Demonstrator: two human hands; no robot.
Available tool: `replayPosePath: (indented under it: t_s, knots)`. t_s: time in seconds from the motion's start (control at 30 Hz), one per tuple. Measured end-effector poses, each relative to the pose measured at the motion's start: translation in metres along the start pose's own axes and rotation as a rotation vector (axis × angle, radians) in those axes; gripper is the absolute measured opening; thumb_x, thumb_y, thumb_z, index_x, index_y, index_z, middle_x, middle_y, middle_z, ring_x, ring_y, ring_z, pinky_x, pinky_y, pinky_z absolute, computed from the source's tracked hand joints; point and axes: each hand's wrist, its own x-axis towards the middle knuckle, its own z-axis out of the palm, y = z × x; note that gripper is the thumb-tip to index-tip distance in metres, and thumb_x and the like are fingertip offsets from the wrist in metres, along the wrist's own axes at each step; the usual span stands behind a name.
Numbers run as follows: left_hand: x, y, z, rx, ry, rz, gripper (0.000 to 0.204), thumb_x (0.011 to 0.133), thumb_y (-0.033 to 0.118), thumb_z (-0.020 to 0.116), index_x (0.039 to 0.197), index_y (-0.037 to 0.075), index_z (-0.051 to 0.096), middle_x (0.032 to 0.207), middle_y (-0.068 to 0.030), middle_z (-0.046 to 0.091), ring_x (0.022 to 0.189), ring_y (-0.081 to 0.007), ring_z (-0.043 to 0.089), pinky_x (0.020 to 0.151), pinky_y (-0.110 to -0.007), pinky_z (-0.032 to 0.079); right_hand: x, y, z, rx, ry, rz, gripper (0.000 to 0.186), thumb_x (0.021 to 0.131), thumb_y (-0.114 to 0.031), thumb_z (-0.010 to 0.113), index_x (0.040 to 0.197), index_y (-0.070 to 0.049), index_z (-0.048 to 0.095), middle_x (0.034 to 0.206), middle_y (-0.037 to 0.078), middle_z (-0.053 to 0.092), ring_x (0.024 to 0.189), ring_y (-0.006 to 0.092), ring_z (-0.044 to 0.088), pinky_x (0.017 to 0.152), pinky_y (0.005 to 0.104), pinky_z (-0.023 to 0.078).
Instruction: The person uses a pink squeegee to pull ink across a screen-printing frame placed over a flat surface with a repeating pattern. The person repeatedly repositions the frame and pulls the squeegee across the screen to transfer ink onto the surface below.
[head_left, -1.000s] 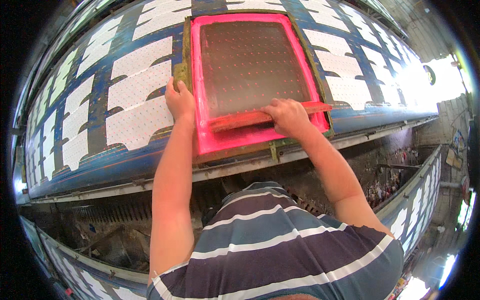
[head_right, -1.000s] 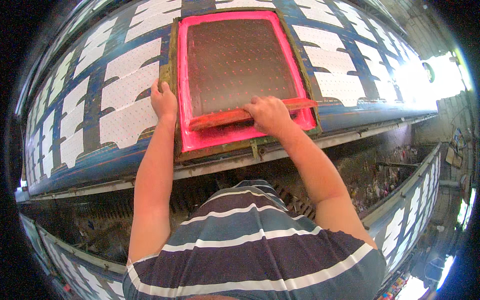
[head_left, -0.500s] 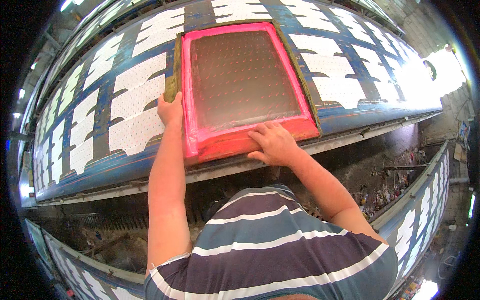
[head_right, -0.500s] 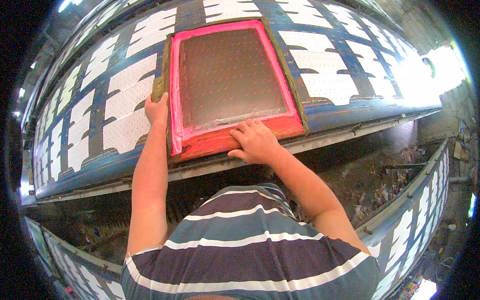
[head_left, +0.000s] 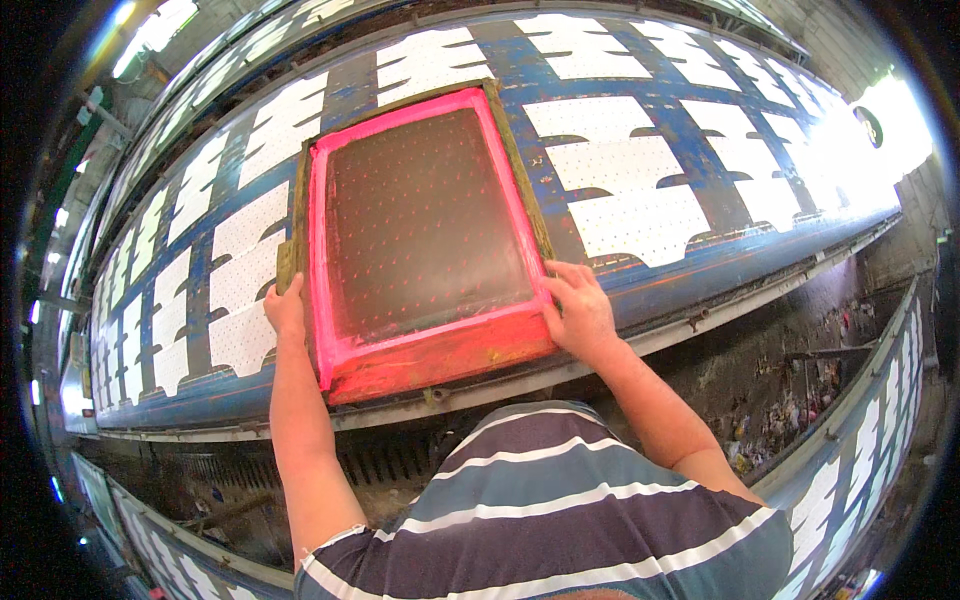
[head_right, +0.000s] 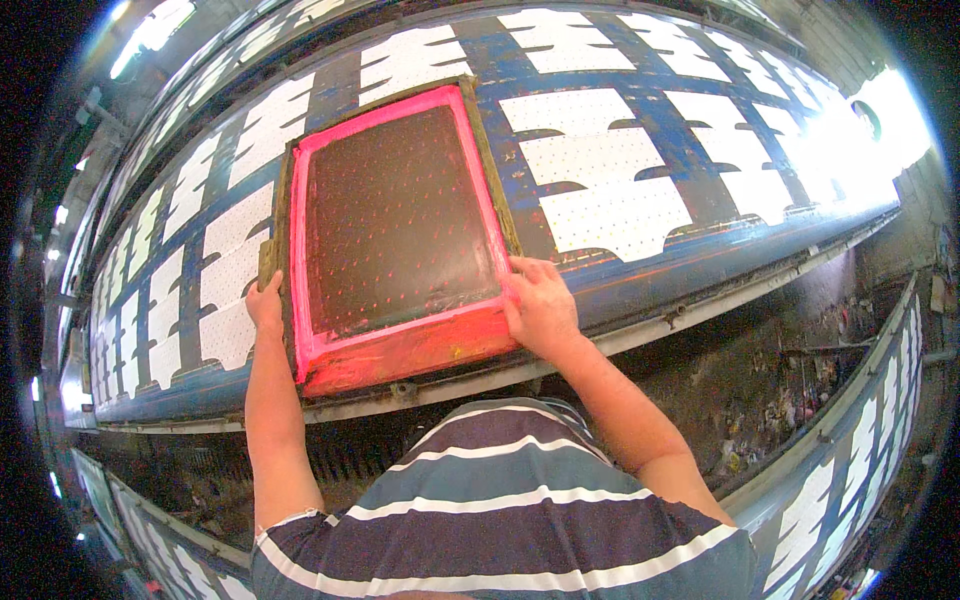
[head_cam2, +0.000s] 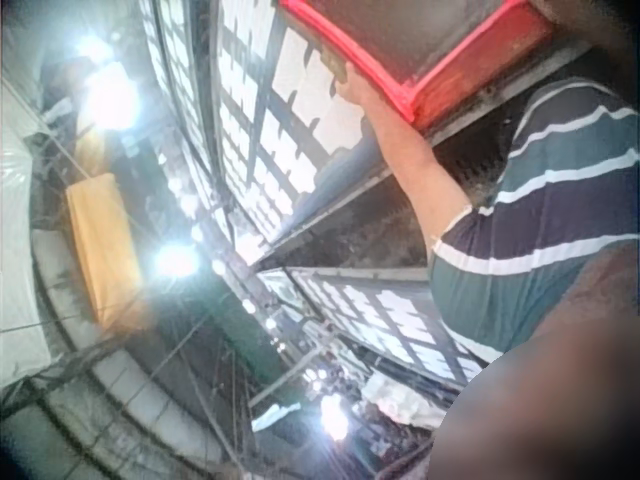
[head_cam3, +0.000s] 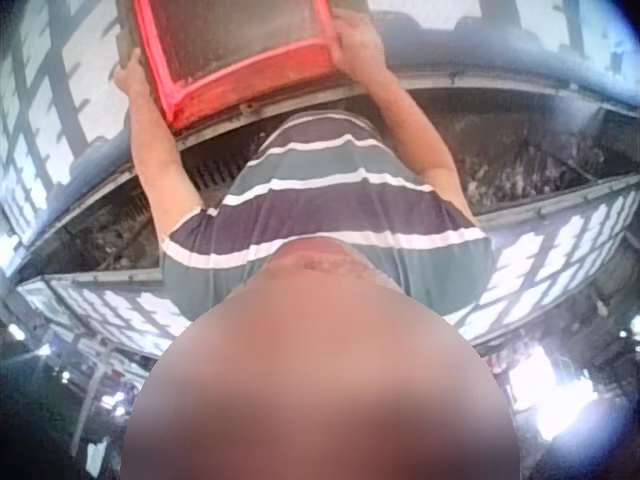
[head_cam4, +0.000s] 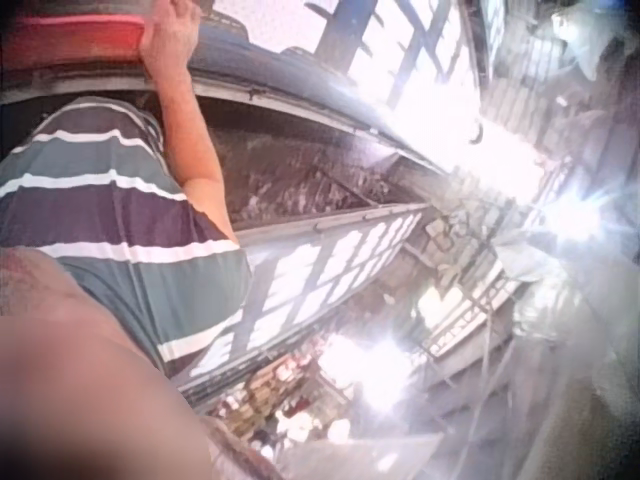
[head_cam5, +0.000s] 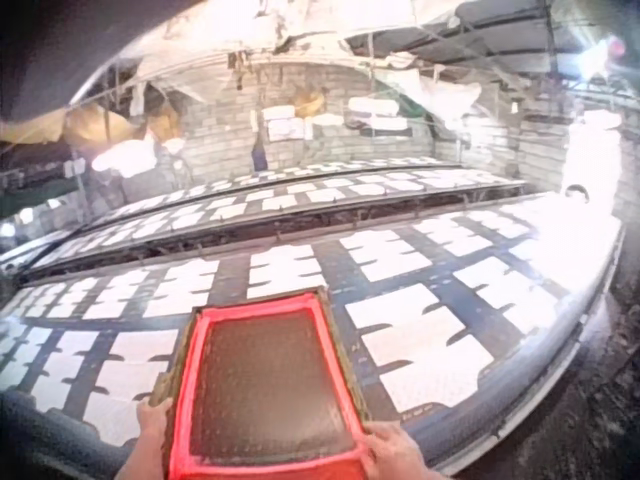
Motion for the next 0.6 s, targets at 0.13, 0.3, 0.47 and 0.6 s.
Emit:
replayPosePath:
  t_s: [0.13,0.3,0.47,0.6]
  knots:
    - [0.000,0.005,-0.001,0.015,-0.018,-0.007,0.039,0.095,0.026,0.089,0.121,-0.002,0.083,0.111,-0.0126,0.085,0.098,-0.0225,0.077,0.093,-0.039,0.058,0.011,0.027,0.006,-0.041,-0.017,0.177,0.056,0.087,-0.014,0.088,0.142,-0.009,0.074,0.141,0.020,0.074,0.126,0.0420,0.070,0.110,0.0521,0.057]
    - [-0.002,0.007,-0.003,-0.219,-0.073,-0.085,0.034,0.096,0.018,0.088,0.123,-0.001,0.082,0.112,-0.0085,0.084,0.098,-0.0195,0.076,0.093,-0.036,0.058,0.020,0.027,0.022,0.074,-0.113,0.405,0.069,0.085,-0.012,0.086,0.151,-0.011,0.067,0.131,0.020,0.074,0.122,0.0426,0.071,0.105,0.0515,0.059]
    - [-0.001,0.001,-0.001,-0.260,-0.096,-0.122,0.031,0.097,0.015,0.088,0.122,-0.002,0.082,0.112,-0.0070,0.083,0.098,-0.0171,0.075,0.092,-0.033,0.057,0.027,0.020,0.028,0.029,-0.029,0.302,0.061,0.082,0.000,0.078,0.141,-0.012,0.072,0.117,0.017,0.075,0.109,0.0412,0.072,0.096,0.0518,0.060]
    - [0.001,-0.001,-0.006,-0.226,-0.109,-0.156,0.032,0.098,0.015,0.087,0.124,-0.002,0.081,0.112,-0.0064,0.083,0.097,-0.0163,0.074,0.092,-0.033,0.057,0.033,0.011,0.026,0.034,-0.016,0.343,0.049,0.082,0.002,0.078,0.130,-0.010,0.079,0.111,0.014,0.076,0.098,0.0325,0.074,0.085,0.0425,0.060]
